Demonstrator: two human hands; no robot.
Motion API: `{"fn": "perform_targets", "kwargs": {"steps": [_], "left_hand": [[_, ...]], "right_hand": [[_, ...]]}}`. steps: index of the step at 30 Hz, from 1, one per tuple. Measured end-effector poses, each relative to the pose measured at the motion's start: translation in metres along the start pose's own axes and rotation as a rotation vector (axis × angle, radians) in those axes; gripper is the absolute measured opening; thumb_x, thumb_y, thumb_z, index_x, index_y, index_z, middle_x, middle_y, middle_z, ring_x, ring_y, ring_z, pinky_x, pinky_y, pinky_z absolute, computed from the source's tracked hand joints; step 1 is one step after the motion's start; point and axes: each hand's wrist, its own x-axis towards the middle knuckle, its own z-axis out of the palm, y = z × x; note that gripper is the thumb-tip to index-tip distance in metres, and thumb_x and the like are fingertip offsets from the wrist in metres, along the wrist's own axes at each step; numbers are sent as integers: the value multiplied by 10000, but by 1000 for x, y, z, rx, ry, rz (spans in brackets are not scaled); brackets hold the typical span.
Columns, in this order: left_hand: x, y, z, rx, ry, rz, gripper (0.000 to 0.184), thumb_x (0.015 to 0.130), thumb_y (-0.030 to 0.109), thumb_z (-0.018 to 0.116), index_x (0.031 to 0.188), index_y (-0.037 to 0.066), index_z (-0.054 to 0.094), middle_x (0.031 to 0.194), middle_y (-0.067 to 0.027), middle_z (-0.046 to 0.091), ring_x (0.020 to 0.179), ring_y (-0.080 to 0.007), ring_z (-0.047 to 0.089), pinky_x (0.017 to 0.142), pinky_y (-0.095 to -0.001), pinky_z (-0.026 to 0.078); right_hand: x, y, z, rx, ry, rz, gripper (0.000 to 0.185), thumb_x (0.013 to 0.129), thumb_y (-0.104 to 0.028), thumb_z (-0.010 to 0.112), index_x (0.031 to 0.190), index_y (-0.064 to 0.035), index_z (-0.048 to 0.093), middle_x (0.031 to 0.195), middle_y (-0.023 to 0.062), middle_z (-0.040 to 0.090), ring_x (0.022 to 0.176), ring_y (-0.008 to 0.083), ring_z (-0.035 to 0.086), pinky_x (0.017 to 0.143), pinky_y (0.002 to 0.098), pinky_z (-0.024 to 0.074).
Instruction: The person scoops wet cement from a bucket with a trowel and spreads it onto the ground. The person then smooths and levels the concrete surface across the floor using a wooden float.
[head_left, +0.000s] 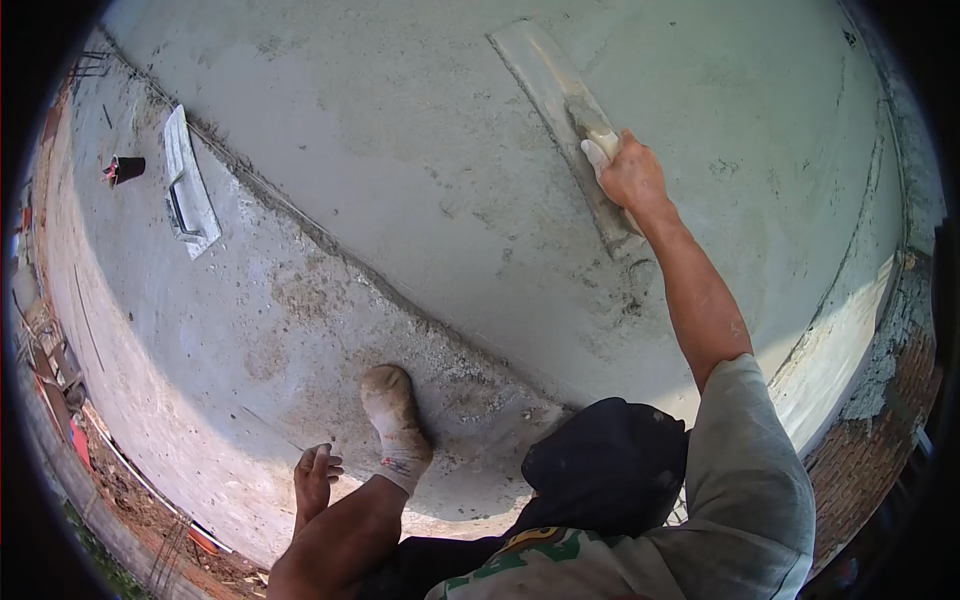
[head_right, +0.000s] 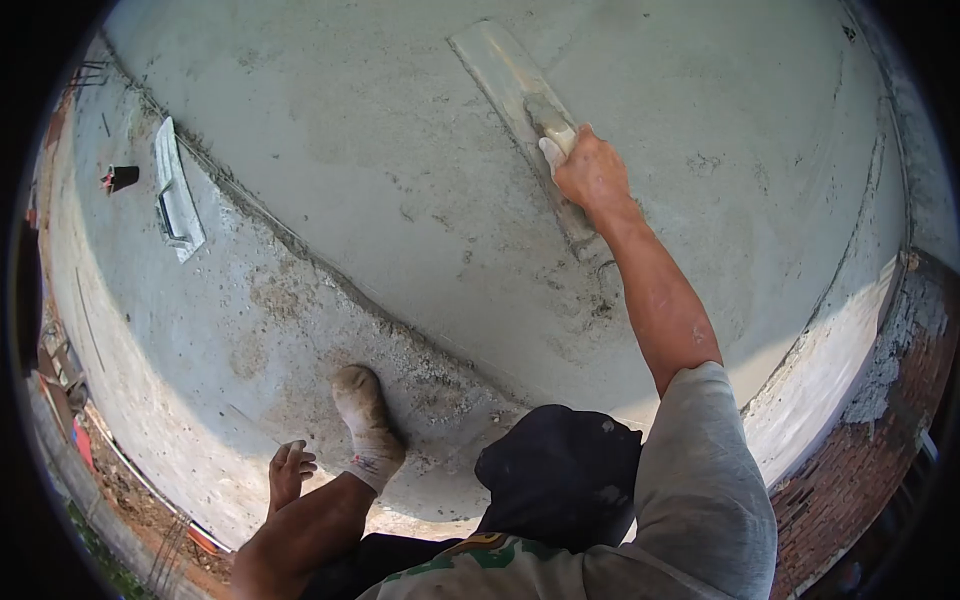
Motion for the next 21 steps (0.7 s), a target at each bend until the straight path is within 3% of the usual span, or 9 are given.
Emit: {"fn": "perform_targets", "kwargs": {"steps": [2,4,6,11,13,18,21], "left_hand": [[-7,-4,9,110,-123,-66,456,898,380,506,1131,-9,560,921,-169,649,768,-217,624,696,-322,486],[-7,15,17,172,-217,-24,461,902,377,502,1144,-11,557,911,-160,651,763,-208,626,708,-322,490],[1,39,23,149,-178,91,459,907,372,498,1152,-12,557,890,-145,654,742,-192,624,699,-313,484],[6,87,24,218,-77,355,420,912,353,497,1130,3,578,824,-92,650,698,-149,606,659,-284,463],[15,82,22,219,-81,376,417,911,350,499,1131,5,578,819,-90,649,696,-150,605,655,-286,463],[12,46,23,232,-170,87,442,905,360,507,1149,-4,561,839,-119,646,709,-172,607,652,-300,471],[6,50,29,360,-187,34,429,910,360,498,1152,12,564,863,-136,643,716,-175,608,657,-297,477]], "right_hand": [[25,-30,-3,75,-52,-15,497,858,-400,575,1055,56,565,932,244,648,927,372,627,802,448,494],[40,-60,4,115,-84,-81,461,849,-376,581,1034,46,582,925,241,649,919,368,630,797,446,496],[27,-65,6,74,-154,-144,421,838,-334,591,1028,42,585,908,235,652,897,366,637,788,444,503],[-89,20,3,-34,-328,-204,358,805,-218,631,1049,28,542,862,221,656,801,373,652,729,446,521],[-143,68,-9,-32,-270,-203,347,782,-224,651,1020,-2,530,802,210,646,743,375,647,670,440,524],[-265,145,-4,-112,-264,-247,356,747,-230,666,1022,-63,512,721,155,613,674,336,643,565,432,518],[-272,152,14,-168,-269,-258,341,748,-229,661,1010,-74,507,722,142,610,657,323,646,554,435,518]]}}
